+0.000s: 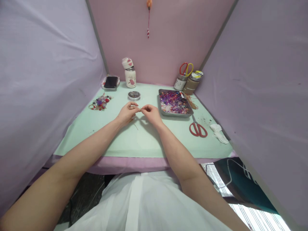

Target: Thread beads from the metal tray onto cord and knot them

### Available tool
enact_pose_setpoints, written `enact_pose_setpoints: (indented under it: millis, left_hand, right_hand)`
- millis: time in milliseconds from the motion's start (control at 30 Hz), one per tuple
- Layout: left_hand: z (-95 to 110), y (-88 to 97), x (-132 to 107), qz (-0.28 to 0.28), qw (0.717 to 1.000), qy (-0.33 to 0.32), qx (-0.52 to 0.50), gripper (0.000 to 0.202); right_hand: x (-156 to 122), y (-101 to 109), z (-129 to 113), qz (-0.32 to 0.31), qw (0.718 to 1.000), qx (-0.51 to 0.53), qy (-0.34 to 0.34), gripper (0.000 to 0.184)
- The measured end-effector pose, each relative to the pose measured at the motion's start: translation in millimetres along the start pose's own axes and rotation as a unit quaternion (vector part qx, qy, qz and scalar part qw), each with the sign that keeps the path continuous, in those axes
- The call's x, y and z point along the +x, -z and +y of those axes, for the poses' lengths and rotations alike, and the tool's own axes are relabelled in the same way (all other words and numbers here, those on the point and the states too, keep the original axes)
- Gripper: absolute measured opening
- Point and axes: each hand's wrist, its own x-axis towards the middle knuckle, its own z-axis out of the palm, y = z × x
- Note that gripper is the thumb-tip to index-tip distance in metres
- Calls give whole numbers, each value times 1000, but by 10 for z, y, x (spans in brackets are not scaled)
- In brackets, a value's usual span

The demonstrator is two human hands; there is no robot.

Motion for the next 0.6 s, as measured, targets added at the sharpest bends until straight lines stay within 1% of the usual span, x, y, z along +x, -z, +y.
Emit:
enact_pose_setpoints:
  millis: [100,267,400,500,567,600]
  left_hand:
    - [1,-8,1,-2,1000,-2,-9,33]
    - [-10,4,28,1,1000,-3,-28,34]
    - [-14,20,43,2,999,1,-52,35]
    - [-11,21,41,-8,998,15,-68,35]
    - [-8,14,37,-10,997,26,-69,35]
    - [-6,9,34,-7,997,30,-66,34]
  right_hand:
    - [-5,-18,1,5,999,11,-32,12]
    - [9,-21,10,-2,994,66,-85,10]
    - [2,-17,11,-24,988,93,-119,13]
    - [-11,-17,7,-61,981,106,-149,15]
    - [-12,-15,4,-68,980,103,-154,16]
    - [-10,-13,1,-56,983,96,-147,17]
